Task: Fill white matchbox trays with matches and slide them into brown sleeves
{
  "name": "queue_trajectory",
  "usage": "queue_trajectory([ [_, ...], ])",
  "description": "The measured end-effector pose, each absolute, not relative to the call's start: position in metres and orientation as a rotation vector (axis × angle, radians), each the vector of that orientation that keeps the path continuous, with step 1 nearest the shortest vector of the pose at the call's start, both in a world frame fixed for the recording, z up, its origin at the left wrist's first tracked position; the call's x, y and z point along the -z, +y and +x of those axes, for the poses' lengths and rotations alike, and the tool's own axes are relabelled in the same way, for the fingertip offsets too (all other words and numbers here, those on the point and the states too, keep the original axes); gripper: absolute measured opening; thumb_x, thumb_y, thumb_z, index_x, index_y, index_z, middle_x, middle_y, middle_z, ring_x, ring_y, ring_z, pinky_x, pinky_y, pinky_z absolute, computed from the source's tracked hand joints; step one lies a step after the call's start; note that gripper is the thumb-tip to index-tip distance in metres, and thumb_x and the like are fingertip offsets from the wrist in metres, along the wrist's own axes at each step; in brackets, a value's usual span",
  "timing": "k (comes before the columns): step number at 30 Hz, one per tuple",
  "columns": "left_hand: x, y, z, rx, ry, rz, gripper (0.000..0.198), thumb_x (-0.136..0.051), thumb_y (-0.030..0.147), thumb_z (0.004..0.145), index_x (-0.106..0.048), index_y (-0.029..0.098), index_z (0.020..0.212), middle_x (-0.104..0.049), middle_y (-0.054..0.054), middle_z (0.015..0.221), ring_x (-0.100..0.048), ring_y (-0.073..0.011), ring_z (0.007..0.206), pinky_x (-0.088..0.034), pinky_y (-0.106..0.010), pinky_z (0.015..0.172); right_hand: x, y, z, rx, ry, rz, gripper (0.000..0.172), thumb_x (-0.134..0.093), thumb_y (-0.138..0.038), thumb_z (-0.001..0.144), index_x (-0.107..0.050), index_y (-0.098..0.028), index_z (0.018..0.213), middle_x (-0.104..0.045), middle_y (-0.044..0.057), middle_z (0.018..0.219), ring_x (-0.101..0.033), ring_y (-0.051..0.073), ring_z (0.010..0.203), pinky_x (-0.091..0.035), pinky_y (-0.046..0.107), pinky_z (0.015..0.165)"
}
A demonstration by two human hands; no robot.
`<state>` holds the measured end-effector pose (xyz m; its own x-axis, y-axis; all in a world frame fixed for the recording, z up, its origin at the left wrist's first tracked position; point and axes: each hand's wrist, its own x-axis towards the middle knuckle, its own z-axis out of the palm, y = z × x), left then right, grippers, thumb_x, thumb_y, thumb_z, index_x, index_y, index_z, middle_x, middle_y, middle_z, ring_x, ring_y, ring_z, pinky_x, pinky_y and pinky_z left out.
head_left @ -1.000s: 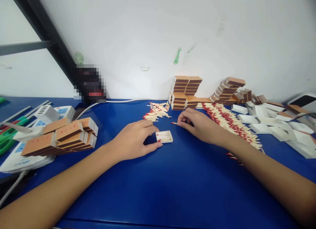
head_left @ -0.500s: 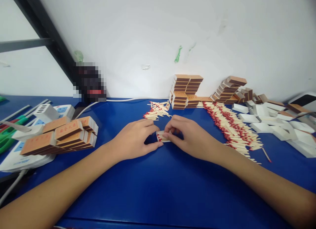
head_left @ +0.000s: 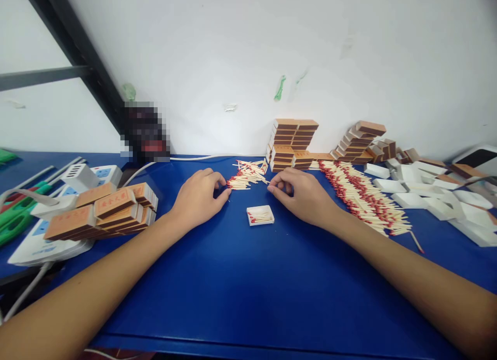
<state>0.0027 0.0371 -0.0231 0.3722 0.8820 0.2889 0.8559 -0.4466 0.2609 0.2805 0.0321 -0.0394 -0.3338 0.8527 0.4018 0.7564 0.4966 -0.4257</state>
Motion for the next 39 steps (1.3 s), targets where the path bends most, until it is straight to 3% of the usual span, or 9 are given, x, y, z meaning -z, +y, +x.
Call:
queue_trajectory([
  [10,0.03,0.048,0.013,-0.751,1.379,2.449,0.014,-0.069,0.032,0.094,-0.073,0.02,0.088,-0.067,-0.003,0.087,-0.061,-0.0188,0.08,-0.046,-0.034,0.074,0.039,0.031,0.277,-0.29,-2.2,-1.227,0.014,-0.063,-0.029,0.098,-0.07,-0.022,0.09,-0.065,0.004,0.084,-0.057,0.018,0.074,-0.046,0.033,0.07],
  [20,0.031,0.036,0.029,-0.734,1.256,2.473,0.014,-0.065,0.028,0.096,-0.073,0.019,0.088,-0.066,-0.003,0.087,-0.061,-0.0194,0.083,-0.046,-0.034,0.074,0.043,0.035,0.268,-0.423,-2.266,-1.118,0.011,-0.069,-0.031,0.098,-0.073,-0.022,0.093,-0.062,0.002,0.087,-0.056,0.017,0.076,-0.044,0.031,0.07],
  [27,0.024,0.034,0.015,-0.8,1.137,2.488,0.015,-0.066,0.033,0.096,-0.074,0.02,0.094,-0.063,-0.001,0.082,-0.056,-0.014,0.07,-0.044,-0.031,0.067,0.04,0.033,0.276,-0.373,-2.374,-1.196,0.014,-0.059,-0.029,0.102,-0.064,-0.021,0.092,-0.062,0.006,0.092,-0.059,0.02,0.083,-0.048,0.034,0.075],
  [33,0.013,0.019,0.014,-0.655,0.975,2.598,0.018,-0.067,0.037,0.096,-0.073,0.02,0.096,-0.062,0.0,0.078,-0.057,-0.0144,0.072,-0.043,-0.03,0.066,0.032,0.026,0.283,-0.37,-2.467,-1.234,0.017,-0.054,-0.031,0.104,-0.06,-0.022,0.092,-0.063,0.007,0.092,-0.061,0.023,0.086,-0.048,0.036,0.074],
  [39,0.013,0.011,0.018,-0.563,0.929,2.623,0.037,-0.075,0.051,0.089,-0.074,0.019,0.107,-0.066,-0.001,0.083,-0.062,-0.0171,0.077,-0.047,-0.031,0.07,0.029,0.021,0.287,-0.414,-2.442,-1.244,0.019,-0.05,-0.035,0.106,-0.057,-0.023,0.093,-0.064,0.008,0.097,-0.064,0.023,0.089,-0.05,0.037,0.077],
])
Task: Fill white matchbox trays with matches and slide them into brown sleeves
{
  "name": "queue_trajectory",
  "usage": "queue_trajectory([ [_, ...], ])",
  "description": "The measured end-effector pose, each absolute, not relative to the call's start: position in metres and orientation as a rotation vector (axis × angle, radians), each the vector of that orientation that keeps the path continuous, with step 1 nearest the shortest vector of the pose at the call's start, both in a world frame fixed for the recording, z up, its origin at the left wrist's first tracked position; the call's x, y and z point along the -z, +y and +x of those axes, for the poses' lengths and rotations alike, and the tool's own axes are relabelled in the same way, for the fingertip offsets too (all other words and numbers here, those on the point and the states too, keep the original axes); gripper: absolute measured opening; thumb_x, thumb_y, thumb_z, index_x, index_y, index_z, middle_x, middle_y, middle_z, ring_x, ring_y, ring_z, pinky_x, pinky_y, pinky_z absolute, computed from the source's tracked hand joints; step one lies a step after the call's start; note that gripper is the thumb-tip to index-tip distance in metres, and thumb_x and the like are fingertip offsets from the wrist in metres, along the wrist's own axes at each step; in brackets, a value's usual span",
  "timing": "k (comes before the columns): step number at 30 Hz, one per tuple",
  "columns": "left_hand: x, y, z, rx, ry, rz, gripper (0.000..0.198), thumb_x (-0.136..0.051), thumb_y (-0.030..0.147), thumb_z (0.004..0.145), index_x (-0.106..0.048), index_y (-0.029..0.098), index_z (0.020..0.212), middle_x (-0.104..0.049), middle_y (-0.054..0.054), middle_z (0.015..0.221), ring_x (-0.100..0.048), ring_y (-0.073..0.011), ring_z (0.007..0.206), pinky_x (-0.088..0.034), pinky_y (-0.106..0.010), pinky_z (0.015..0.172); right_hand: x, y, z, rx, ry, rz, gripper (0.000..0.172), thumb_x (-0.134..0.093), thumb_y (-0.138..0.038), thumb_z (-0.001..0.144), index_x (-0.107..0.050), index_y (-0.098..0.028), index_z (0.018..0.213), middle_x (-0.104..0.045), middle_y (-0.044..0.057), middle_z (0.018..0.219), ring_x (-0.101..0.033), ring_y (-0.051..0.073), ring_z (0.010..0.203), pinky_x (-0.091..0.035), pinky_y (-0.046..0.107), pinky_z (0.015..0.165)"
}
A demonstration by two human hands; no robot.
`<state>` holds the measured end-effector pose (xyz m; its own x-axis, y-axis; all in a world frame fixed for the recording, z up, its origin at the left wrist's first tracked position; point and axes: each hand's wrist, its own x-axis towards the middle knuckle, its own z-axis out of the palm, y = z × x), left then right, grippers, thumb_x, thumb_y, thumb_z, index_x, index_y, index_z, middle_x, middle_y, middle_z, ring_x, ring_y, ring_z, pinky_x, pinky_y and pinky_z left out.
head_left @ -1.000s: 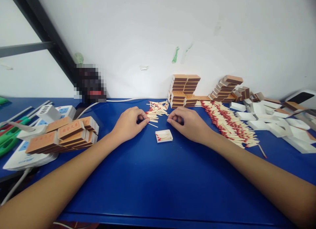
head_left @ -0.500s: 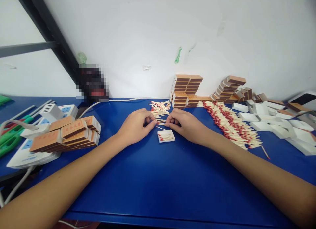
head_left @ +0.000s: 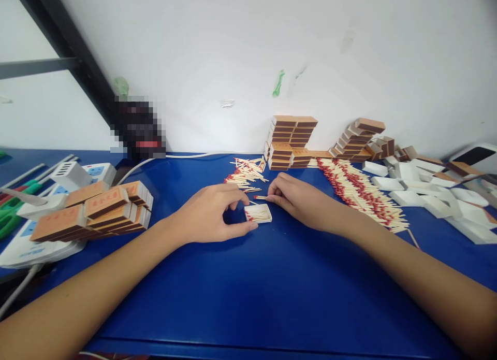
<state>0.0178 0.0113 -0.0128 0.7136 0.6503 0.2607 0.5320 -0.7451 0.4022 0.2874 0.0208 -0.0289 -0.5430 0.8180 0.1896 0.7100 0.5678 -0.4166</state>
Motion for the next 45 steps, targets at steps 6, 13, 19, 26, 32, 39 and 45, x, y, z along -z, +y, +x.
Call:
queue_trajectory([
  [6,0.016,0.012,0.019,-0.566,0.918,2.645,0.029,-0.073,0.045,0.092,-0.074,0.02,0.105,-0.065,0.0,0.082,-0.062,-0.016,0.076,-0.046,-0.03,0.069,0.026,0.018,0.289,-0.433,-2.413,-1.282,0.019,-0.051,-0.037,0.107,-0.057,-0.023,0.095,-0.064,0.008,0.099,-0.063,0.023,0.09,-0.049,0.036,0.078],
  [13,0.016,0.011,0.018,-0.542,0.905,2.663,0.028,-0.072,0.044,0.091,-0.073,0.019,0.105,-0.064,0.0,0.081,-0.061,-0.016,0.076,-0.044,-0.029,0.068,0.025,0.019,0.292,-0.449,-2.444,-1.295,0.02,-0.052,-0.037,0.106,-0.059,-0.022,0.095,-0.062,0.008,0.098,-0.061,0.022,0.088,-0.047,0.035,0.077],
  [19,0.015,0.01,0.017,-0.515,0.907,2.687,0.028,-0.071,0.044,0.092,-0.074,0.018,0.104,-0.065,0.0,0.082,-0.061,-0.0161,0.075,-0.044,-0.03,0.068,0.026,0.018,0.293,-0.473,-2.455,-1.279,0.022,-0.051,-0.039,0.106,-0.059,-0.023,0.095,-0.062,0.007,0.099,-0.06,0.021,0.085,-0.047,0.034,0.075],
  [26,0.014,0.011,0.018,-0.521,0.933,2.695,0.03,-0.07,0.045,0.093,-0.075,0.018,0.103,-0.066,-0.001,0.082,-0.061,-0.0161,0.075,-0.044,-0.03,0.067,0.021,0.015,0.291,-0.461,-2.465,-1.285,0.022,-0.047,-0.036,0.107,-0.054,-0.023,0.091,-0.062,0.008,0.097,-0.061,0.023,0.088,-0.048,0.036,0.078],
  [32,0.014,0.012,0.016,-0.524,0.959,2.704,0.031,-0.071,0.046,0.091,-0.075,0.018,0.103,-0.065,0.0,0.079,-0.06,-0.0163,0.072,-0.044,-0.03,0.066,0.01,-0.002,0.279,-0.478,-2.502,-1.167,0.02,-0.047,-0.033,0.109,-0.057,-0.022,0.094,-0.063,0.008,0.1,-0.061,0.021,0.085,-0.048,0.034,0.076],
  [39,0.011,0.01,0.018,-0.518,0.902,2.711,0.024,-0.072,0.039,0.089,-0.075,0.018,0.1,-0.064,0.0,0.078,-0.06,-0.0155,0.072,-0.044,-0.03,0.067,0.019,0.0,0.268,-0.427,-2.298,-1.094,0.015,-0.058,-0.029,0.105,-0.064,-0.021,0.094,-0.063,0.003,0.09,-0.058,0.017,0.078,-0.044,0.031,0.07],
  [45,0.007,0.006,0.019,-0.483,0.861,2.715,0.023,-0.072,0.04,0.088,-0.076,0.018,0.095,-0.064,0.001,0.078,-0.058,-0.0139,0.068,-0.043,-0.03,0.065,0.033,0.02,0.262,-0.487,-2.282,-1.186,0.011,-0.076,-0.028,0.094,-0.071,-0.02,0.088,-0.059,0.001,0.083,-0.055,0.015,0.074,-0.042,0.029,0.067],
])
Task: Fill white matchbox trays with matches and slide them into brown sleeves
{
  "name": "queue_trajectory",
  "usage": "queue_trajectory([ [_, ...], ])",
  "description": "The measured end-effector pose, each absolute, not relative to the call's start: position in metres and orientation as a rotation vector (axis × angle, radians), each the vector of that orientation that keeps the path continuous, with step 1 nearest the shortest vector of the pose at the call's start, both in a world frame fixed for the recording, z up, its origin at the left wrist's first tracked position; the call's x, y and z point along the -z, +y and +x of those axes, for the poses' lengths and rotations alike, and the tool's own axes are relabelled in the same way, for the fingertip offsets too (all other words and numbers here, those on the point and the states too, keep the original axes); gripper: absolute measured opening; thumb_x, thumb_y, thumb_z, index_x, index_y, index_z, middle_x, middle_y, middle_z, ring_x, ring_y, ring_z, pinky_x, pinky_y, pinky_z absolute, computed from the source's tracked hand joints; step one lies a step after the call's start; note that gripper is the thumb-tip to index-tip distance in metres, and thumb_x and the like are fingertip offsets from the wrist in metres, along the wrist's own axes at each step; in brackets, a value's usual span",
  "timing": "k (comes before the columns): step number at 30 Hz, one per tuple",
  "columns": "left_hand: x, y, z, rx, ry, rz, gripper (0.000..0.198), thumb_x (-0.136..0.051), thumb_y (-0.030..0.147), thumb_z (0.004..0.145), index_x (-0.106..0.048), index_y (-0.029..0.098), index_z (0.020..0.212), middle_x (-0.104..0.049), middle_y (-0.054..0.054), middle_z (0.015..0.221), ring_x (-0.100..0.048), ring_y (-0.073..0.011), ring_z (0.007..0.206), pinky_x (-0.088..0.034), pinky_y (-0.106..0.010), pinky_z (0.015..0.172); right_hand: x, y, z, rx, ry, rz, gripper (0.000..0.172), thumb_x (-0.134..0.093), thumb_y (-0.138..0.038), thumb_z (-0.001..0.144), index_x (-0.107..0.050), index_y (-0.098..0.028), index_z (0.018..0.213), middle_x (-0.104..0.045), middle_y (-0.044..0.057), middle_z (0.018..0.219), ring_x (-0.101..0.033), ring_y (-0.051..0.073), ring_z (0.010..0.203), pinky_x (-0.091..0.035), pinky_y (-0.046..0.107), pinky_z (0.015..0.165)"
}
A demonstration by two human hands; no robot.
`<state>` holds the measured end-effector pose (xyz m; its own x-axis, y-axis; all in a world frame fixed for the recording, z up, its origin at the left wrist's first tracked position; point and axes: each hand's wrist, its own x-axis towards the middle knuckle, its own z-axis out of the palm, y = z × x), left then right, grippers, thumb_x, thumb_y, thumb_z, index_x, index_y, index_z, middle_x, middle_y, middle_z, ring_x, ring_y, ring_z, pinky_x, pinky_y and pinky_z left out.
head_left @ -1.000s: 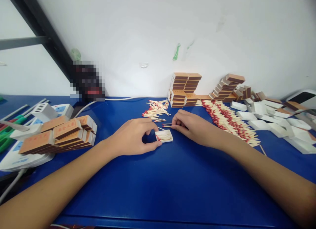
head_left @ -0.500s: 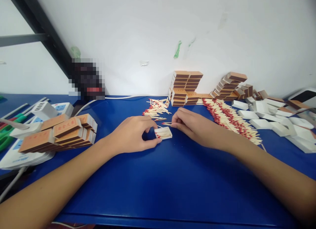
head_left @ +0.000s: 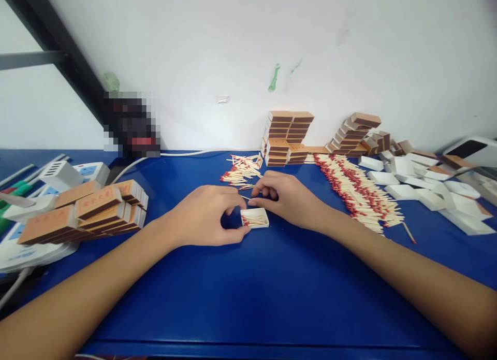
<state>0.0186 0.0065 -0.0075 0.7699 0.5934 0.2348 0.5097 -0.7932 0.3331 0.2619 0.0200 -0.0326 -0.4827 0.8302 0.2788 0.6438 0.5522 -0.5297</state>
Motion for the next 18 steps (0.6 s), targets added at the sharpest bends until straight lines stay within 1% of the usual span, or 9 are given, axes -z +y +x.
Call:
queue_trajectory([
  [4,0.007,0.006,0.017,-0.46,0.874,2.709,0.025,-0.073,0.041,0.087,-0.076,0.018,0.095,-0.063,0.001,0.078,-0.056,-0.0137,0.067,-0.042,-0.03,0.064,0.033,0.023,0.266,-0.407,-2.392,-1.212,0.012,-0.069,-0.025,0.099,-0.068,-0.019,0.089,-0.06,0.003,0.089,-0.057,0.017,0.079,-0.042,0.03,0.07],
  [7,0.007,0.007,0.016,-0.465,0.874,2.708,0.024,-0.072,0.041,0.088,-0.076,0.018,0.096,-0.064,0.001,0.078,-0.056,-0.0136,0.067,-0.042,-0.03,0.065,0.031,0.022,0.275,-0.341,-2.435,-1.248,0.012,-0.064,-0.026,0.102,-0.065,-0.019,0.092,-0.061,0.005,0.093,-0.058,0.019,0.082,-0.043,0.031,0.072],
  [10,0.007,0.007,0.016,-0.468,0.877,2.707,0.023,-0.072,0.041,0.088,-0.076,0.019,0.096,-0.064,0.001,0.078,-0.056,-0.0139,0.067,-0.042,-0.03,0.064,0.029,0.023,0.283,-0.301,-2.43,-1.278,0.012,-0.064,-0.029,0.102,-0.064,-0.02,0.094,-0.061,0.006,0.094,-0.058,0.02,0.084,-0.044,0.033,0.074],
  [14,0.007,0.008,0.016,-0.445,0.884,2.703,0.023,-0.071,0.04,0.088,-0.076,0.02,0.097,-0.065,0.001,0.078,-0.056,-0.0143,0.067,-0.041,-0.03,0.065,0.029,0.026,0.286,-0.328,-2.405,-1.292,0.012,-0.063,-0.032,0.101,-0.063,-0.02,0.098,-0.062,0.006,0.095,-0.059,0.021,0.085,-0.046,0.033,0.075],
  [18,0.006,0.008,0.016,-0.451,0.903,2.711,0.023,-0.07,0.04,0.088,-0.076,0.019,0.096,-0.065,0.001,0.076,-0.056,-0.0142,0.067,-0.041,-0.03,0.063,0.028,0.026,0.286,-0.378,-2.417,-1.307,0.015,-0.056,-0.031,0.104,-0.062,-0.021,0.094,-0.062,0.007,0.094,-0.059,0.021,0.083,-0.046,0.034,0.074],
])
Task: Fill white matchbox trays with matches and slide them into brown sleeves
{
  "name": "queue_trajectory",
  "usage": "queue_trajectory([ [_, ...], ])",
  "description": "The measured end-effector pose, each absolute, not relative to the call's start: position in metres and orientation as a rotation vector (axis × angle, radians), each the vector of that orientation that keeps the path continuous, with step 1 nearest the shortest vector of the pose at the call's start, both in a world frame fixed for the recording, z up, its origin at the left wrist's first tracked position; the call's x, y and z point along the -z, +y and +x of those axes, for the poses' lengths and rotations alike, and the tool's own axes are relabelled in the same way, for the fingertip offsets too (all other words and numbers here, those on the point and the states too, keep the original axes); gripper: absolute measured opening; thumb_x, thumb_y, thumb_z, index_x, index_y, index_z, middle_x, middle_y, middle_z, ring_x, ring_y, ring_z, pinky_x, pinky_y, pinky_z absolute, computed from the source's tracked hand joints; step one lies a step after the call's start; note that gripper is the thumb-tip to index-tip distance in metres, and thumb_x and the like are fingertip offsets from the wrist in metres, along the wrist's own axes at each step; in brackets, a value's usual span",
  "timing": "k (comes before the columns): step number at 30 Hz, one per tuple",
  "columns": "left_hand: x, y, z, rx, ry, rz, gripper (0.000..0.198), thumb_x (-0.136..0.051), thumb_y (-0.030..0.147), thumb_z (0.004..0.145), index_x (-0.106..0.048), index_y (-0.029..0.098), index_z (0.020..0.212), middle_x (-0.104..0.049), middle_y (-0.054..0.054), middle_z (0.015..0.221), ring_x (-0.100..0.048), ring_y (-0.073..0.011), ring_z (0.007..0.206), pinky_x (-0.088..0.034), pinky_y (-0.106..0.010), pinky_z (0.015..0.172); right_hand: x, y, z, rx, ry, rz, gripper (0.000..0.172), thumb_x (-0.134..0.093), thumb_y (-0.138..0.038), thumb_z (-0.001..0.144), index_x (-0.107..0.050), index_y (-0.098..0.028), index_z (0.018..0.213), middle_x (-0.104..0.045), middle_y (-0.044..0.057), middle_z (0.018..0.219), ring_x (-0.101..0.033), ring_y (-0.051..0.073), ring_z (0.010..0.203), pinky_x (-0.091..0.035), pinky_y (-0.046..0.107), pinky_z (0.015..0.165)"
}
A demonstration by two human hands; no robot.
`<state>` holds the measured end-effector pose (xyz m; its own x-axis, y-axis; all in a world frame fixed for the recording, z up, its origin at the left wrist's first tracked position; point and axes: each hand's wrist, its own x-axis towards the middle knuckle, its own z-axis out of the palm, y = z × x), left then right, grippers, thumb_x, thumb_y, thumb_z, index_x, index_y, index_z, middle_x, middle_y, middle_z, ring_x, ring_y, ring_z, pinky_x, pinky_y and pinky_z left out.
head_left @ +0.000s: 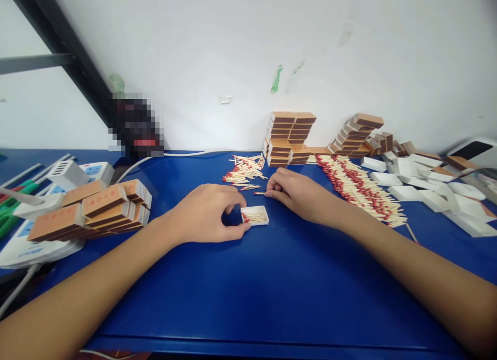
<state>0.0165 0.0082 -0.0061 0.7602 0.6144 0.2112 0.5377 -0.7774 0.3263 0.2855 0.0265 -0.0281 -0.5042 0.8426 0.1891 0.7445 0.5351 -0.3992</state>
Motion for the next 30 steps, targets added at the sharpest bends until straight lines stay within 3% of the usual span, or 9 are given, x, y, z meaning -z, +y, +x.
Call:
queue_trajectory([
  [9,0.008,0.01,0.016,-0.465,0.99,2.709,0.025,-0.07,0.041,0.089,-0.076,0.019,0.097,-0.067,0.001,0.077,-0.057,-0.0141,0.066,-0.04,-0.029,0.062,0.011,-0.003,0.266,-0.498,-2.451,-1.164,0.014,-0.057,-0.028,0.104,-0.063,-0.021,0.094,-0.064,0.006,0.097,-0.061,0.02,0.085,-0.045,0.032,0.072],
  [18,0.005,0.009,0.017,-0.429,0.974,2.702,0.022,-0.07,0.039,0.088,-0.075,0.019,0.097,-0.066,0.001,0.077,-0.057,-0.0139,0.067,-0.041,-0.029,0.064,0.035,0.036,0.27,-0.352,-2.286,-1.189,0.009,-0.068,-0.028,0.098,-0.067,-0.02,0.096,-0.062,0.005,0.094,-0.058,0.02,0.085,-0.045,0.033,0.077],
  [30,0.005,0.011,0.016,-0.45,1.019,2.71,0.025,-0.07,0.041,0.088,-0.076,0.019,0.096,-0.067,0.0,0.076,-0.057,-0.0142,0.065,-0.039,-0.029,0.062,0.017,0.014,0.277,-0.389,-2.384,-1.167,0.016,-0.054,-0.032,0.106,-0.061,-0.022,0.096,-0.061,0.007,0.096,-0.059,0.021,0.086,-0.046,0.033,0.074],
])
